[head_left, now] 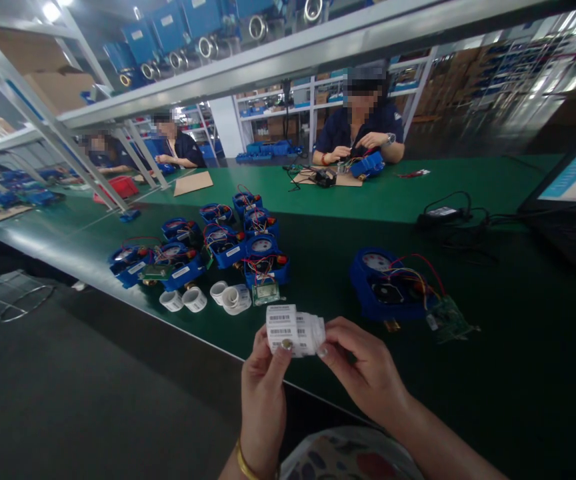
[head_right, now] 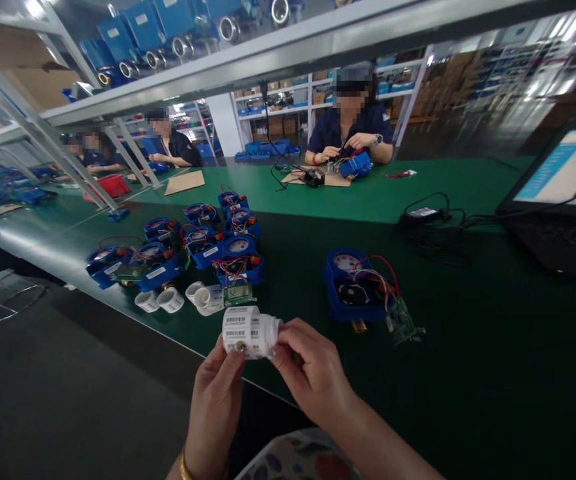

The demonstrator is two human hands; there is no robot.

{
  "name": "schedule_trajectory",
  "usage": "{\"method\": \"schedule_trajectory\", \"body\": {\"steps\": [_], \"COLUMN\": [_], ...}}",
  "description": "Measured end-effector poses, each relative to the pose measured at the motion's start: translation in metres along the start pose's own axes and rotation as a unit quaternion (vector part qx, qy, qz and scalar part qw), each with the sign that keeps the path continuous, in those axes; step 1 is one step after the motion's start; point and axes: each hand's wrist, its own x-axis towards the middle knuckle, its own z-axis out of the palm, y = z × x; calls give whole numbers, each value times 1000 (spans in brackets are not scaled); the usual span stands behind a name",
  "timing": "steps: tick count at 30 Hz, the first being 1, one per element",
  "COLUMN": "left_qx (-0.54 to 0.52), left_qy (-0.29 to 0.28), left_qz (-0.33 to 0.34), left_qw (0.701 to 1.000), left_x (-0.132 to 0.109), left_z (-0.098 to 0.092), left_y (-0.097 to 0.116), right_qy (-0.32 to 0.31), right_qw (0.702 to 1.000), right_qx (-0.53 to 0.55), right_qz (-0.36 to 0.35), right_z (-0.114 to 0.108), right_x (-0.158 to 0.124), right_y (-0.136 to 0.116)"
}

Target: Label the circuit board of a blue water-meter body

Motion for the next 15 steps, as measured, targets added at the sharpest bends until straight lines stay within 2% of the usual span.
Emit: {"method": "schedule_trajectory", "body": {"steps": [2, 15], "left_qx": [3, 12], "left_qy": [1, 49], "left_qz": [5, 4], "left_qw": [1000, 999], "left_x": [0, 1], "left_z": [0, -3], "left_y": [-2, -1], "right_qy": [-10, 32], "right_qw": [1000, 999], "right_qx": [-16, -17], "right_qz": [-4, -21], "right_z": [1, -7], "right_x": [0, 1], "right_y": [0, -1]}}
